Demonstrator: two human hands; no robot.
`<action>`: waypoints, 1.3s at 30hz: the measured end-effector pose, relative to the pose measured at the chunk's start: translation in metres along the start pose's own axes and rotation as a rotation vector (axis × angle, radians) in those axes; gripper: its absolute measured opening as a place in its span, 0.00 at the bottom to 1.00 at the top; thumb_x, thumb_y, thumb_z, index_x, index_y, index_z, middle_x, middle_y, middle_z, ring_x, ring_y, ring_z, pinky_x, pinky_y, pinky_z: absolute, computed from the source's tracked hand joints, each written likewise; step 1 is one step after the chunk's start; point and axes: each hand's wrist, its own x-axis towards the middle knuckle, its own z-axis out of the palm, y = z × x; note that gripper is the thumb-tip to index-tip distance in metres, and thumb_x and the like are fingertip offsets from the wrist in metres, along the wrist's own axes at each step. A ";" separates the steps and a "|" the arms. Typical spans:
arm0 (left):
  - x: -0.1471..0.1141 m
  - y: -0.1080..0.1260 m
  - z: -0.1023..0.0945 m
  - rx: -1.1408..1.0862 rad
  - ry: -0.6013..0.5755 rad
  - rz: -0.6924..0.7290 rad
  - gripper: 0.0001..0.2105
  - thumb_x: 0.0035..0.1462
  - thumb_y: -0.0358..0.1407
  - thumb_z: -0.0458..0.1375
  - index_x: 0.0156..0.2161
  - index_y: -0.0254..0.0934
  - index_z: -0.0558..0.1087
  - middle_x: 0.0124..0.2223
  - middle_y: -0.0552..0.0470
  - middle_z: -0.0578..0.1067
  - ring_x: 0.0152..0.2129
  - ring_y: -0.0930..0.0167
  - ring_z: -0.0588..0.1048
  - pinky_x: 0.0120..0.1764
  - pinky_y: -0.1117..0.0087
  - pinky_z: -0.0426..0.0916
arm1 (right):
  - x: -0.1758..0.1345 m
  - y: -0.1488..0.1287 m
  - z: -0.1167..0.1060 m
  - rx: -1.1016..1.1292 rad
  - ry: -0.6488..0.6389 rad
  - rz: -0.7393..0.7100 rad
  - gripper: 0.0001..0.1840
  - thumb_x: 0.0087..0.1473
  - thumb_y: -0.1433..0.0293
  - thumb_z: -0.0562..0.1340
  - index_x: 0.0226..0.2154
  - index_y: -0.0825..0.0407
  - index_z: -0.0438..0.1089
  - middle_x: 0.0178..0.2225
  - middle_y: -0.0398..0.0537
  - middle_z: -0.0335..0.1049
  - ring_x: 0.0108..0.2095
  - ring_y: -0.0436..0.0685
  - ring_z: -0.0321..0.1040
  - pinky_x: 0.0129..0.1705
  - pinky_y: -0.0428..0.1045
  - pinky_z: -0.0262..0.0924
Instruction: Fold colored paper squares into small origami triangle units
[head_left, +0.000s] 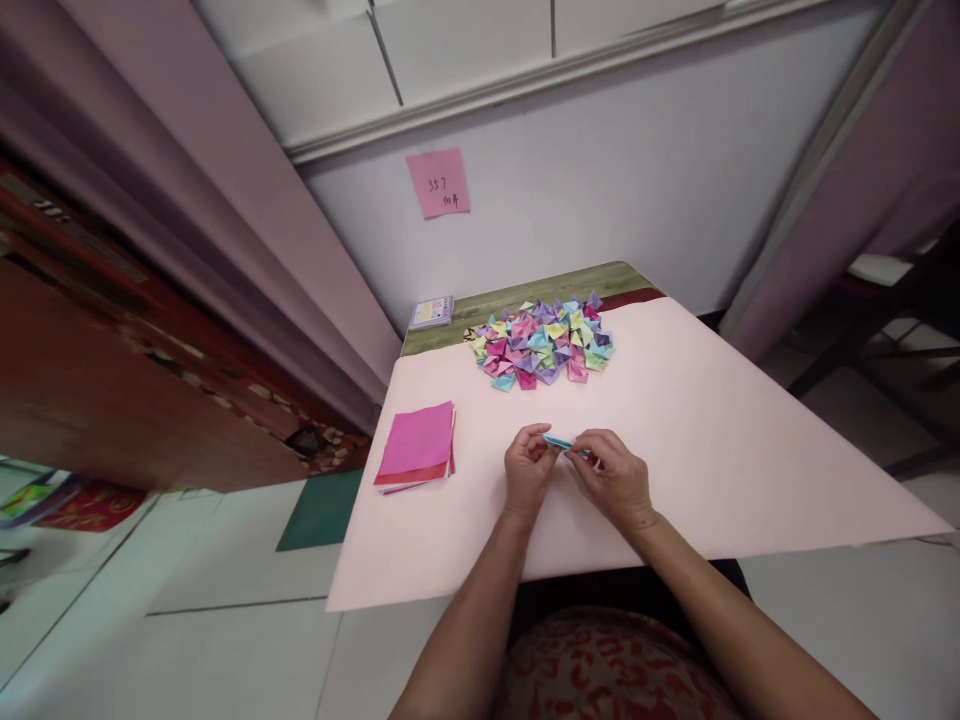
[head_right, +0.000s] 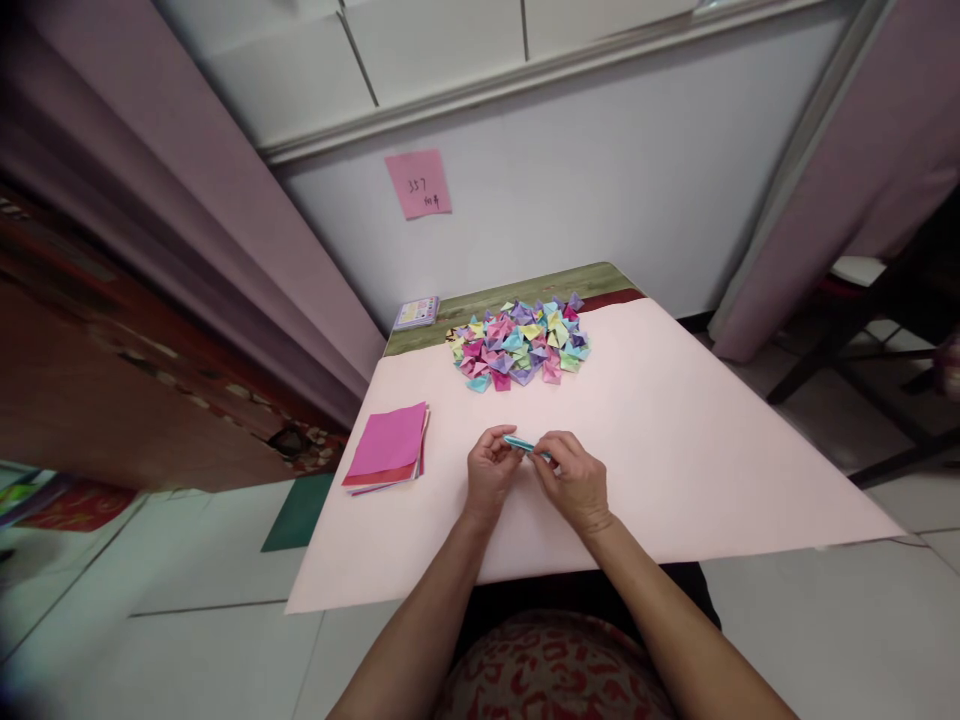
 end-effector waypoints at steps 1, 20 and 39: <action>0.000 0.001 0.000 0.001 -0.008 0.000 0.19 0.46 0.36 0.70 0.43 0.36 0.72 0.33 0.53 0.78 0.28 0.73 0.76 0.36 0.72 0.69 | 0.000 0.000 0.000 0.003 -0.007 -0.002 0.07 0.60 0.64 0.61 0.33 0.48 0.73 0.38 0.46 0.75 0.24 0.47 0.68 0.26 0.44 0.61; -0.009 0.010 0.003 0.110 -0.172 0.066 0.14 0.58 0.44 0.60 0.43 0.35 0.75 0.27 0.53 0.75 0.24 0.73 0.73 0.32 0.70 0.70 | 0.007 0.022 -0.001 0.522 -0.190 0.208 0.12 0.60 0.60 0.59 0.33 0.50 0.73 0.44 0.52 0.71 0.40 0.57 0.70 0.40 0.51 0.67; -0.003 0.015 -0.009 -0.213 -0.367 -0.247 0.10 0.52 0.37 0.66 0.33 0.33 0.71 0.15 0.59 0.68 0.09 0.80 0.60 0.15 0.79 0.51 | 0.024 0.023 0.001 1.011 -0.473 0.590 0.15 0.49 0.57 0.69 0.29 0.52 0.76 0.28 0.44 0.70 0.31 0.52 0.64 0.38 0.49 0.59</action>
